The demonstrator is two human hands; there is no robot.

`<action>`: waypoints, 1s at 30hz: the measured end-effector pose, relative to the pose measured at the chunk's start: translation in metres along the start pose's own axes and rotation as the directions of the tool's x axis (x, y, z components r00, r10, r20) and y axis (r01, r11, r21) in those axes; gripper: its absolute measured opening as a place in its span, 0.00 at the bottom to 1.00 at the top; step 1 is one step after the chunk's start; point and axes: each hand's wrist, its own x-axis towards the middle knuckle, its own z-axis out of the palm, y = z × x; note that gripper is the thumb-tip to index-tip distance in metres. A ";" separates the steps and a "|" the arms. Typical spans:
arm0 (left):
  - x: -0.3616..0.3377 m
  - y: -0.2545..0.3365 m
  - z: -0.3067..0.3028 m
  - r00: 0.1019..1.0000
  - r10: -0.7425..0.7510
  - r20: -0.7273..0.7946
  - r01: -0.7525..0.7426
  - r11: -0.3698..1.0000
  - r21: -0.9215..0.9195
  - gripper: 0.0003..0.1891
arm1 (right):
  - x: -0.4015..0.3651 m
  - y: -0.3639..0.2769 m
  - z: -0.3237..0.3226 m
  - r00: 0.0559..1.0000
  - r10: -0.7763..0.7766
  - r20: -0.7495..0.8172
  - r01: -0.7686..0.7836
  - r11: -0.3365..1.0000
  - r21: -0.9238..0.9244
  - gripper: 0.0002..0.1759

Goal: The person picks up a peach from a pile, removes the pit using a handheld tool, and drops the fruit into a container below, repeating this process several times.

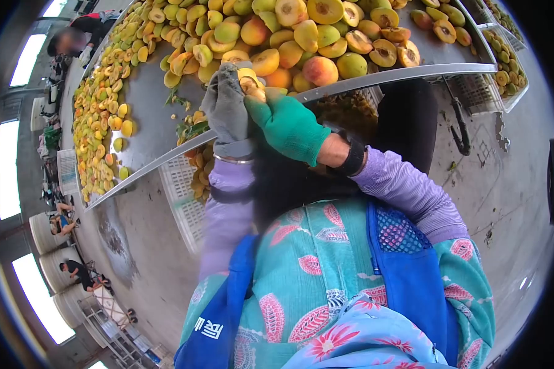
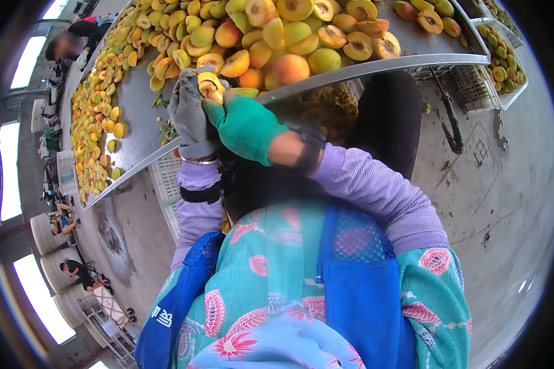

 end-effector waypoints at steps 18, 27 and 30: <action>-0.017 0.024 0.005 0.946 -0.213 0.246 0.167 0.966 0.195 0.21 | -0.017 -0.015 -0.021 0.709 -0.187 0.679 -0.703 -0.113 0.703 0.20; -0.007 0.067 -0.128 0.924 -0.296 -0.243 0.253 -0.005 0.968 0.20 | -0.037 0.043 -0.035 0.540 0.088 0.837 -0.800 -0.258 0.542 0.22; 0.032 0.053 -0.070 0.989 -0.105 -0.100 0.130 0.346 0.929 0.25 | -0.039 0.038 -0.035 0.486 0.462 0.742 -0.798 -0.110 0.592 0.21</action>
